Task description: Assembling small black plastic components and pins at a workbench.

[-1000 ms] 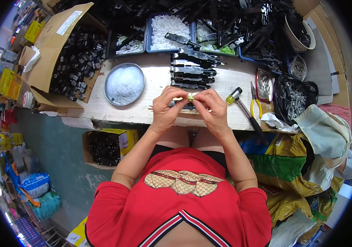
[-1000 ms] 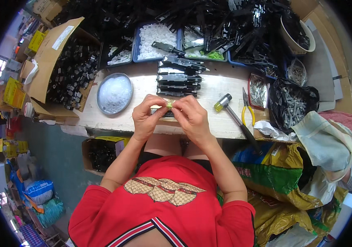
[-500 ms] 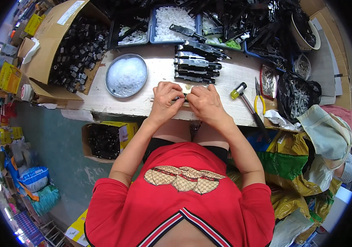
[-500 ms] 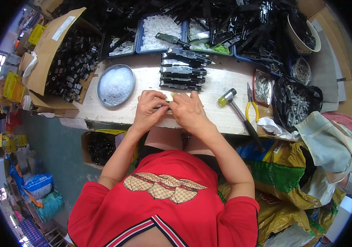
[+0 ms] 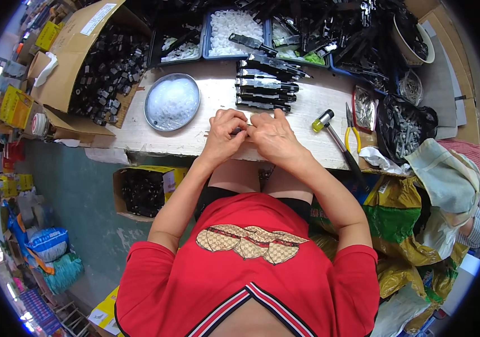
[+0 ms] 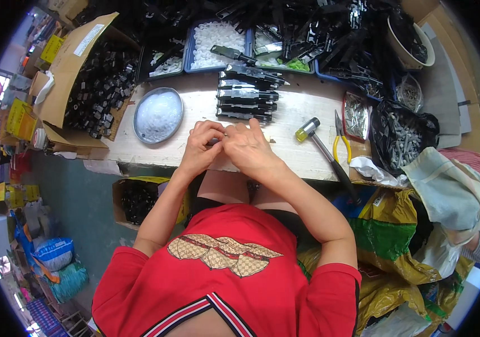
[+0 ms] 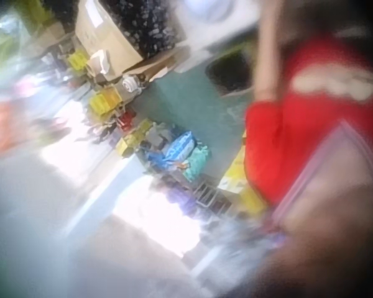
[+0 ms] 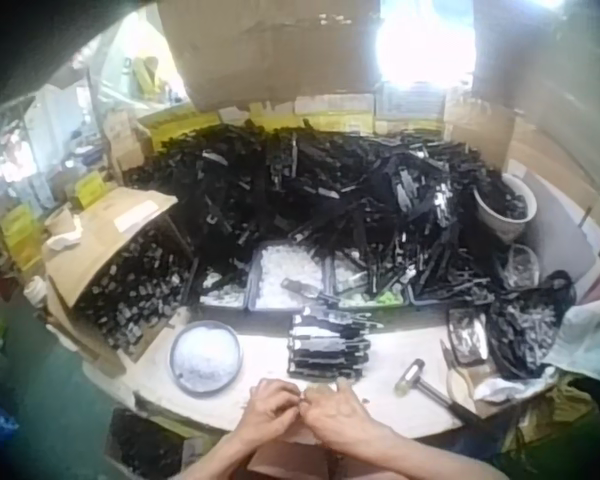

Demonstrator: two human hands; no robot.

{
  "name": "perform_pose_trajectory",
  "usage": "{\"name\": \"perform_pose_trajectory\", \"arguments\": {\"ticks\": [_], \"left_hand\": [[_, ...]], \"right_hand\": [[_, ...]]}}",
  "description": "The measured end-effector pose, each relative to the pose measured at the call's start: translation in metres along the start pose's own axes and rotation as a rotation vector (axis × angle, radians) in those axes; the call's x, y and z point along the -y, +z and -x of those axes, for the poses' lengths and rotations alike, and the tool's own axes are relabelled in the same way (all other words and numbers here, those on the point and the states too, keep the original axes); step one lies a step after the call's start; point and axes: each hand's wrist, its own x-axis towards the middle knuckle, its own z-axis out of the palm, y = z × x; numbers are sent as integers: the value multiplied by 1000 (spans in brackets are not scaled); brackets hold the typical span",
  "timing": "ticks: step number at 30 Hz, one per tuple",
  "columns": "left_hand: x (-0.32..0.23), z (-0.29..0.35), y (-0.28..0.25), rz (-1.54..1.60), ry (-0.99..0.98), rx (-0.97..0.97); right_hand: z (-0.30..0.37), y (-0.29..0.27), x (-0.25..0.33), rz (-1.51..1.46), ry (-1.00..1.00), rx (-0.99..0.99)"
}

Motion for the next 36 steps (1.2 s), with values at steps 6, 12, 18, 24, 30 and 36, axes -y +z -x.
{"name": "perform_pose_trajectory", "arguments": {"ticks": [6,12,18,24,30,36], "left_hand": [[1,-3,-6,94,-58,45],[5,-4,-8,210,-109,34],[3,-7,-8,177,-106,33],[4,-10,-12,119,-87,82],[12,-53,-32,-71,-61,-45],[42,-155,-55,-562,-26,-64]], "right_hand": [[7,-2,-17,-103,11,-86],[14,-13,-22,-113,83,-62],[6,-11,-18,21,-23,-17],[-3,-17,-15,108,-90,43],[10,-28,-36,-51,12,-25],[59,-50,-105,-62,379,-285]]}}
